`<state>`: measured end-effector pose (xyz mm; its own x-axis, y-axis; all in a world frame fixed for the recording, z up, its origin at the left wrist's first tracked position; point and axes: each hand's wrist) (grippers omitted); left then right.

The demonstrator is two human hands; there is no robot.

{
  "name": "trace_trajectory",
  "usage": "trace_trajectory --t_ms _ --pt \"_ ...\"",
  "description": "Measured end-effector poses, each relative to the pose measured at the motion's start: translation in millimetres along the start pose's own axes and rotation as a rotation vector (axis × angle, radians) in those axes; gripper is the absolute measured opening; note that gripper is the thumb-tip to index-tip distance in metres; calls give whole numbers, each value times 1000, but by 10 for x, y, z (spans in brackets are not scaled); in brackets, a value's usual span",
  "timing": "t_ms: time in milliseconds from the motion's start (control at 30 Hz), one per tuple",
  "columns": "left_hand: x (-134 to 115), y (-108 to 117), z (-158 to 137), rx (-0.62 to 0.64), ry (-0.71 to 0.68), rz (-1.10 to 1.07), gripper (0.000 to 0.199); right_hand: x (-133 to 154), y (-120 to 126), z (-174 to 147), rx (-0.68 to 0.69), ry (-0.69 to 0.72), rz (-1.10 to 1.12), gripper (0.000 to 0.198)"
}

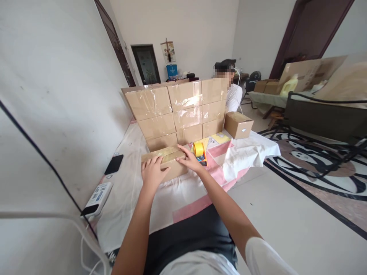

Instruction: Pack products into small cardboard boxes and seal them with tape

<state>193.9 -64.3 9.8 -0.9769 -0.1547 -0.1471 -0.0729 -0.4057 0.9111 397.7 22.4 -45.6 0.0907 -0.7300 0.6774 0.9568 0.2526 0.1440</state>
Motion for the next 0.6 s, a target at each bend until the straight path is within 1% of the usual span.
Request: trace_trajectory --t_ms 67,133,233,300,367,400,433,467,500,533,567,600 --pt "9 18 48 14 -18 22 56 50 92 -40 10 -47 -12 66" --pt "54 1 116 20 -55 36 53 69 178 -67 53 -92 -32 74" --pt "189 -114 215 9 -126 7 51 35 216 -92 116 -134 -18 96" --pt "295 -230 248 -40 -157 -34 51 3 177 -114 130 -115 26 103" --pt "376 -342 246 -139 -186 -82 52 -9 142 -144 123 -65 30 100" --pt "402 -386 234 -193 -201 -104 53 -9 147 -157 94 -34 -11 93" --pt "415 -418 218 -243 -218 -124 53 -10 177 -162 32 -5 -93 84" --pt "418 -437 202 -282 -235 -143 54 -18 232 -155 -68 4 -209 76" --pt "413 -444 186 -308 -250 -160 55 -37 312 -132 -198 -21 -343 70" --pt "402 -441 174 -325 -260 -176 57 -69 410 -92 -334 -92 -464 66" --pt "389 -431 166 -339 -263 -191 58 -114 515 -37 -443 -203 -542 62" --pt "377 -420 163 -351 -260 -203 59 -168 618 28 -494 -337 -552 57"
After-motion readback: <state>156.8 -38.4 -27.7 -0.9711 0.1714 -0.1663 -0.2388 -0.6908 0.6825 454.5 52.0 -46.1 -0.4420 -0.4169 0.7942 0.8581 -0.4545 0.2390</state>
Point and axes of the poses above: each hand's wrist, its own z-axis towards the middle knuckle, its own y-axis out of the back of the hand, x = y × z, and after that the axes turned 14 degrees about y, right-handed
